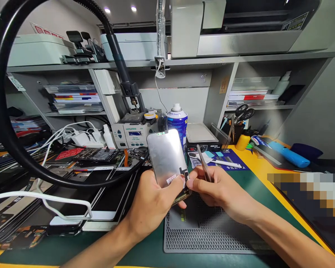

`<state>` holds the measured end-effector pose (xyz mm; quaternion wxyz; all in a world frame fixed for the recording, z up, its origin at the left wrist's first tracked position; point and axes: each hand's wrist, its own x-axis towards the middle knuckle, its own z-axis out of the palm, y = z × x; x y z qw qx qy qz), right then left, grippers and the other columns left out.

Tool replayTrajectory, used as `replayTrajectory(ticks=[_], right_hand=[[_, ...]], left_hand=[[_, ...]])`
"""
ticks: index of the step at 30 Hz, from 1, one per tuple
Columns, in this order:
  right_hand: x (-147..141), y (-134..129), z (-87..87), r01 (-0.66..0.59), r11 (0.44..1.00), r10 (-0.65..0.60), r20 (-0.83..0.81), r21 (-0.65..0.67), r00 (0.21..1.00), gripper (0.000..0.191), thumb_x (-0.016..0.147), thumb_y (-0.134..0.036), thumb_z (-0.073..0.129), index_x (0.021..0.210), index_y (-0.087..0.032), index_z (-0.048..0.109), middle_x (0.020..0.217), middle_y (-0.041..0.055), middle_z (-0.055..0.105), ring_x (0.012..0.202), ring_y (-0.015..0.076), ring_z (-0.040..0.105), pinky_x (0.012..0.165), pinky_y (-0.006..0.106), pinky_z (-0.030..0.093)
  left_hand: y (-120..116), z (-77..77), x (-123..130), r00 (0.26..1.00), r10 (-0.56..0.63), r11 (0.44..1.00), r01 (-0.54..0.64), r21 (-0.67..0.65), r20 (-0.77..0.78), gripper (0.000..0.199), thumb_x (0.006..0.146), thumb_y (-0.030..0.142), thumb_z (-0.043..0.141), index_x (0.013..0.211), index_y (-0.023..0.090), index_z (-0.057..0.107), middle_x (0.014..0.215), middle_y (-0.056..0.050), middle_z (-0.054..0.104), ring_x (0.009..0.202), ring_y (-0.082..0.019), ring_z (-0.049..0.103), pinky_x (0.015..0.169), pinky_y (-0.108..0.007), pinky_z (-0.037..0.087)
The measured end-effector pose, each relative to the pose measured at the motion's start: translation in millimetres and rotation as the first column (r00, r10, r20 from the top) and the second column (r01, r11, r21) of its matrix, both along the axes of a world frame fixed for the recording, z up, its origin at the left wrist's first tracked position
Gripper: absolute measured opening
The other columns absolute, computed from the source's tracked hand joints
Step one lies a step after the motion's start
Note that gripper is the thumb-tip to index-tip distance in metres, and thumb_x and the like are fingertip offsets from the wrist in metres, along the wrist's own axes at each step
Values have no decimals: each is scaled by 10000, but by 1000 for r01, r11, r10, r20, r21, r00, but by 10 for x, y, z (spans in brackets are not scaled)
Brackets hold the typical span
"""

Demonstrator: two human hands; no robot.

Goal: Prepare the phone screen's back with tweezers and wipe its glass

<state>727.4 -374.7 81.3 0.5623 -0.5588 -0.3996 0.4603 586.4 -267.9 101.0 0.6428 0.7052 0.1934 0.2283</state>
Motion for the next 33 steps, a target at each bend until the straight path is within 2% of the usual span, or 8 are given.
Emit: replayTrajectory(ticks=[4, 10, 18, 28, 33], right_hand=[[-18, -3, 18, -4, 1000, 4, -33, 18, 999, 229, 855, -306, 689, 740, -171, 546, 504, -103, 281, 425, 42, 124, 419, 247, 84], [-22, -10, 9, -6, 1000, 6, -21, 14, 1000, 204, 854, -305, 686, 765, -169, 563, 508, -108, 292, 439, 45, 129, 452, 242, 145], [-32, 5, 52, -5, 1000, 5, -1, 11, 1000, 208, 854, -297, 678, 743, -175, 552, 523, -94, 268, 444, 52, 122, 426, 249, 80], [3, -26, 51, 4, 1000, -4, 3, -14, 1000, 112, 834, -259, 595, 783, -159, 585, 519, -89, 279, 440, 51, 143, 428, 229, 104], [21, -12, 70, 88, 996, -87, 105, -4, 991, 158, 868, -275, 586, 841, -139, 663, 511, -81, 280, 430, 53, 165, 420, 242, 91]], left_hand=[[-3, 4, -1, 1000, 19, 1000, -19, 7, -15, 270, 798, 345, 638, 631, 134, 614, 584, -14, 601, 515, -146, 601, 497, -227, 540], [-3, 12, 2, 1000, 20, 1000, -20, 23, -20, 265, 799, 349, 640, 647, 133, 632, 590, -24, 624, 525, -157, 615, 500, -228, 536], [-12, 11, -2, 999, 21, 999, -20, 32, -27, 272, 806, 344, 639, 631, 136, 628, 585, -25, 620, 524, -153, 607, 502, -222, 534], [12, -27, -6, 1000, 25, 1000, -25, 3, -6, 264, 821, 343, 641, 668, 129, 619, 634, -35, 634, 521, -154, 612, 492, -238, 540], [43, -62, 8, 999, 52, 998, -51, -22, 12, 246, 828, 326, 648, 697, 120, 617, 623, -27, 618, 514, -153, 614, 461, -225, 517]])
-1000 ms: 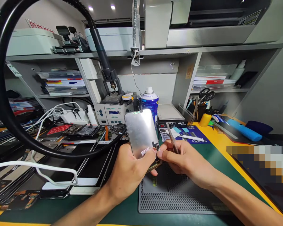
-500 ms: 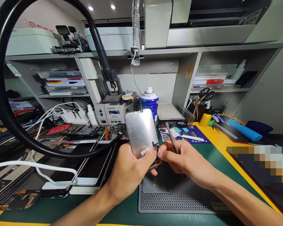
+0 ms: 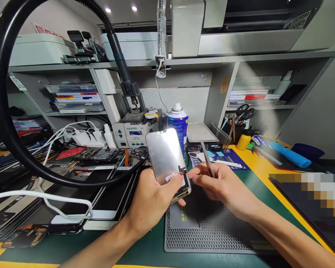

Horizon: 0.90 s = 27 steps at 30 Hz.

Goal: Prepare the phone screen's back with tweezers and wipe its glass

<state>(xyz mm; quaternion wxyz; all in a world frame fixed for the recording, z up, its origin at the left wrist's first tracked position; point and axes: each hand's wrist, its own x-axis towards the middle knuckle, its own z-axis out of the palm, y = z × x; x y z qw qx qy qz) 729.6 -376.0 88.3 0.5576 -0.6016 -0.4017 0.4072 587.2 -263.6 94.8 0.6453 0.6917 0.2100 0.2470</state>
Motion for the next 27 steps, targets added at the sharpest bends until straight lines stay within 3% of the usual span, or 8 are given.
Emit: replayTrajectory(ticks=[11, 18, 22, 27], right_hand=[[-8, -15, 23, -20, 1000, 20, -11, 3, 1000, 257, 879, -386, 665, 841, -133, 688, 498, -91, 241, 450, 56, 128, 454, 263, 121], [-16, 4, -3, 1, 1000, -2, 10, 12, 1000, 356, 824, -488, 720, 775, -144, 646, 497, -90, 303, 447, 47, 168, 453, 260, 135], [-18, 11, -8, 29, 999, -26, 90, -29, 996, 340, 846, -469, 696, 770, -141, 649, 485, -88, 307, 440, 49, 183, 450, 266, 129], [-9, -11, 11, 7, 999, -2, 103, -45, 995, 327, 903, -438, 620, 743, -160, 560, 539, -80, 274, 474, 60, 166, 454, 263, 119]], left_hand=[[-8, 12, -7, 1000, 13, 1000, -13, 19, -12, 257, 826, 331, 642, 698, 108, 641, 619, -41, 634, 511, -157, 618, 454, -220, 501], [10, 19, 24, 1000, -10, 1000, 10, 2, 9, 250, 823, 341, 649, 709, 119, 632, 628, -31, 626, 523, -154, 610, 458, -222, 514], [15, -19, 23, 1000, -21, 1000, 21, -10, 5, 257, 822, 357, 653, 719, 123, 626, 664, -35, 628, 548, -171, 622, 492, -263, 553], [11, -22, 19, 1000, 8, 1000, -8, -13, -7, 249, 812, 342, 660, 713, 113, 655, 626, -35, 634, 514, -160, 621, 457, -228, 520]])
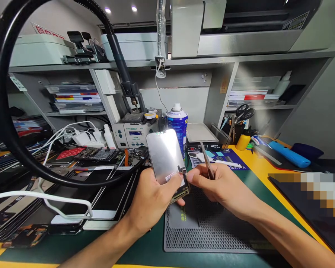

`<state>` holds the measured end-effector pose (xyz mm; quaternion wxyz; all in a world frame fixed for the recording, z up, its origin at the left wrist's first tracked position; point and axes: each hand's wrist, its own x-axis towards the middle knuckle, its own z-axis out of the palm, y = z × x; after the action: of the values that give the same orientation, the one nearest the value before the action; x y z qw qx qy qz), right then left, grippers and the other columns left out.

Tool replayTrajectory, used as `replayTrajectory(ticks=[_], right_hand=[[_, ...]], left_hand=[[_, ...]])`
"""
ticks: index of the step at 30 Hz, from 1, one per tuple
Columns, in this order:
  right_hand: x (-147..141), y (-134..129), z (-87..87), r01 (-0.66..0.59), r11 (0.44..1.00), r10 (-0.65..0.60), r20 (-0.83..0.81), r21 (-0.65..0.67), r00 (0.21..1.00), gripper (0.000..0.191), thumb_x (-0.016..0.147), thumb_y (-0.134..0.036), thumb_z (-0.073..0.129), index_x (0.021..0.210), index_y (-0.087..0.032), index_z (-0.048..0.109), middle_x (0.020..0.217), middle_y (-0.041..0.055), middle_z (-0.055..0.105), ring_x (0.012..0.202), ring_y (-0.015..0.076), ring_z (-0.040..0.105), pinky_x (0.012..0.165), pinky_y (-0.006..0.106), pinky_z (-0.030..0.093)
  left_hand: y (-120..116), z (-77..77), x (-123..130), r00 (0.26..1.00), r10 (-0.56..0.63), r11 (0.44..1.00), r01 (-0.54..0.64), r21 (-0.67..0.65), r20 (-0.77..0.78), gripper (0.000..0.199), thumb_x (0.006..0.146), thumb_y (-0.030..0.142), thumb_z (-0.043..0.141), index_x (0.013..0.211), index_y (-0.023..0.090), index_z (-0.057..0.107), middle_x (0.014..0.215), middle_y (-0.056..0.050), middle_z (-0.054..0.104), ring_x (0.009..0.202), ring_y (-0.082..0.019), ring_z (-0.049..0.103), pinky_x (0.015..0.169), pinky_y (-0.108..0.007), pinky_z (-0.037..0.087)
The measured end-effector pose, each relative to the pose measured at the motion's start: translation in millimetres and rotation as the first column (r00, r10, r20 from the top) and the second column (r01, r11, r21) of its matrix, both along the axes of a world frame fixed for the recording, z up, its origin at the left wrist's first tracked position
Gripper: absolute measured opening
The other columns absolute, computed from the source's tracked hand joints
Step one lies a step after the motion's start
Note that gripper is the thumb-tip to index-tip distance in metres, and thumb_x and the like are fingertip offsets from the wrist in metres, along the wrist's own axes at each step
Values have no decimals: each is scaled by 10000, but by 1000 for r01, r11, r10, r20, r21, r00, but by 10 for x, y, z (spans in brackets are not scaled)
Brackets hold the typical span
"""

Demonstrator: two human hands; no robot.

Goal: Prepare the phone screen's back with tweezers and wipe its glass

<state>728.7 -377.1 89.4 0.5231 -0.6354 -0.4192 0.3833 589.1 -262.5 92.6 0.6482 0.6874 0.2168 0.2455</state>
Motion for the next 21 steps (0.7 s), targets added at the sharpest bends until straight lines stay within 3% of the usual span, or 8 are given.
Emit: replayTrajectory(ticks=[4, 12, 17, 21], right_hand=[[14, -10, -6, -15, 1000, 16, -54, 17, 998, 399, 916, -477, 601, 696, -191, 429, 546, -89, 219, 477, 57, 135, 449, 259, 96], [23, 13, -14, 37, 998, -29, -151, 48, 988, 395, 900, -517, 611, 741, -200, 437, 522, -107, 222, 454, 55, 131, 413, 228, 94], [77, 9, -6, 87, 990, -47, -314, 112, 948, 364, 893, -400, 616, 729, -213, 350, 560, -101, 251, 448, 53, 145, 404, 205, 94], [134, 28, -1, 132, 979, -81, -296, 154, 952, 349, 900, -400, 600, 723, -205, 371, 565, -94, 267, 447, 51, 170, 415, 210, 105]], left_hand=[[-4, 30, -2, 1000, -4, 1000, 4, -3, 7, 237, 814, 330, 662, 721, 112, 651, 645, -41, 639, 525, -162, 619, 466, -244, 538], [11, -24, -22, 997, -27, 999, 29, -35, 69, 207, 854, 301, 632, 752, 120, 627, 710, -36, 609, 634, -183, 595, 521, -339, 597], [85, -9, 1, 995, -37, 989, 50, -136, 93, 191, 813, 285, 686, 781, 102, 642, 720, -36, 598, 637, -164, 571, 505, -316, 573], [144, 26, 27, 993, -67, 972, 87, -217, 98, 178, 767, 259, 696, 743, 93, 637, 664, -29, 589, 593, -157, 567, 480, -311, 561]])
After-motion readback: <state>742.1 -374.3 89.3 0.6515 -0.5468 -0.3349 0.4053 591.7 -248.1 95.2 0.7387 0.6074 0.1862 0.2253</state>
